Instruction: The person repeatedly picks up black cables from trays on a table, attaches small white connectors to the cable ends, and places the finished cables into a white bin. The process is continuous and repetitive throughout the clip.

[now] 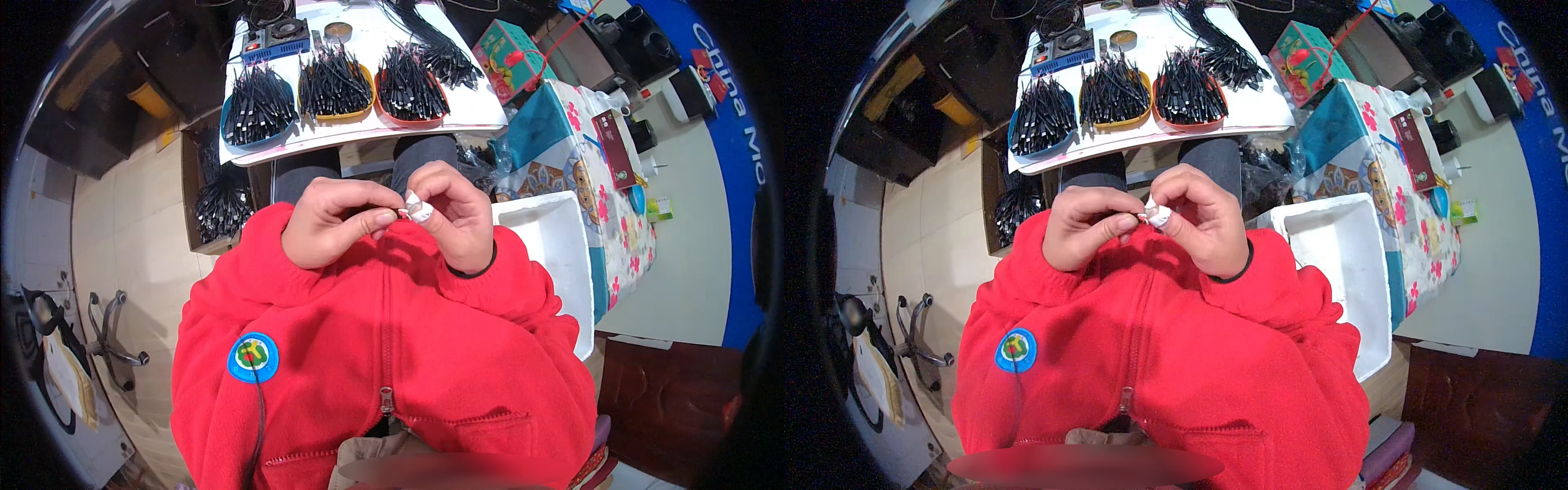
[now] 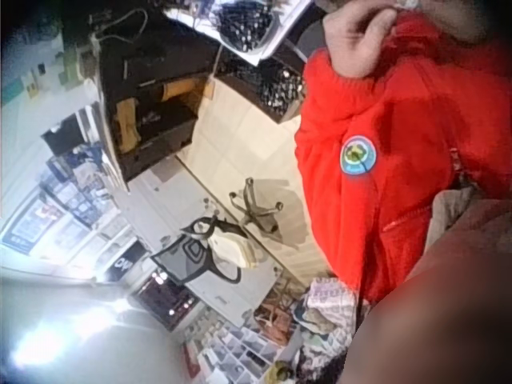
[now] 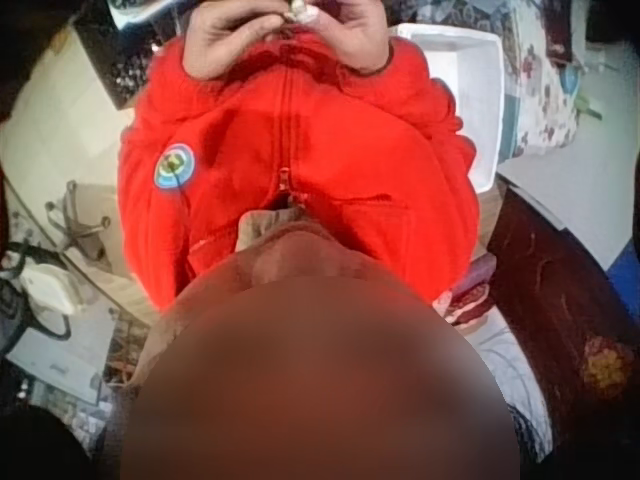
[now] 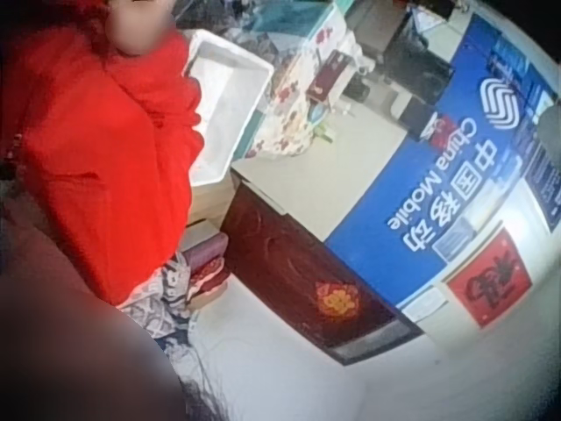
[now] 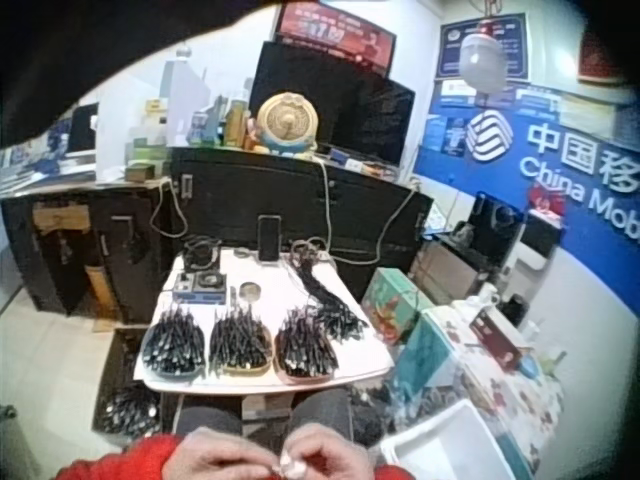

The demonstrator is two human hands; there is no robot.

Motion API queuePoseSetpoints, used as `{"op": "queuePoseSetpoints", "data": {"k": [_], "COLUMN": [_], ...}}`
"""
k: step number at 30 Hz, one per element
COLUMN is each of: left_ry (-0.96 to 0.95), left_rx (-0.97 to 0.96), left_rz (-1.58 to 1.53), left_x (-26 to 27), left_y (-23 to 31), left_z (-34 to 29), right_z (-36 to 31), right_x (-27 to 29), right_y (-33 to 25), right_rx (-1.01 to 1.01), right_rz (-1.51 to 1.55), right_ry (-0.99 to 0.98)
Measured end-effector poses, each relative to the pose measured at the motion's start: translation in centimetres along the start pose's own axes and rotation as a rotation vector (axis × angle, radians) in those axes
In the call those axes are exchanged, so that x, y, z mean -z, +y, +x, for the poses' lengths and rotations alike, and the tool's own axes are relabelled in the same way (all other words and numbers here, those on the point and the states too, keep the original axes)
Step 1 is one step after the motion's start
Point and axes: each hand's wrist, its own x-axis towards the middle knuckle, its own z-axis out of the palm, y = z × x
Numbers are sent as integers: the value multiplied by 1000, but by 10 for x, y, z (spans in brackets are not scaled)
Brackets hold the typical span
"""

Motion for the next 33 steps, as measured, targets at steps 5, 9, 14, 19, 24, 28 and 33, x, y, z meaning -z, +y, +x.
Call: {"op": "queuePoseSetpoints", "data": {"k": [5, 9, 14, 19, 24, 28, 33], "left_ry": [91, 118, 112, 118, 128, 190, 287], "left_rx": [-57, -48, -157, -284, -145, -21, 12], "left_rz": [267, 262, 420, 612, 618, 595, 416], "left_x": [1, -3, -4, 4, 21, 32, 58], "left_y": [9, 8, 8, 12, 27, 47, 90], "left_z": [-2, -1, -1, 6, 26, 62, 130], "right_z": [7, 4, 5, 17, 34, 37, 58], "right_x": [11, 6, -8, -1, 22, 39, 28], "right_y": [-7, -20, -13, -9, 5, 40, 107], "right_rx": [255, 409, 475, 329, 203, -100, -155], "right_rz": [-535, -875, -955, -772, -336, -84, -153], "right_ry": [27, 58, 126, 69, 135, 189, -312]}}
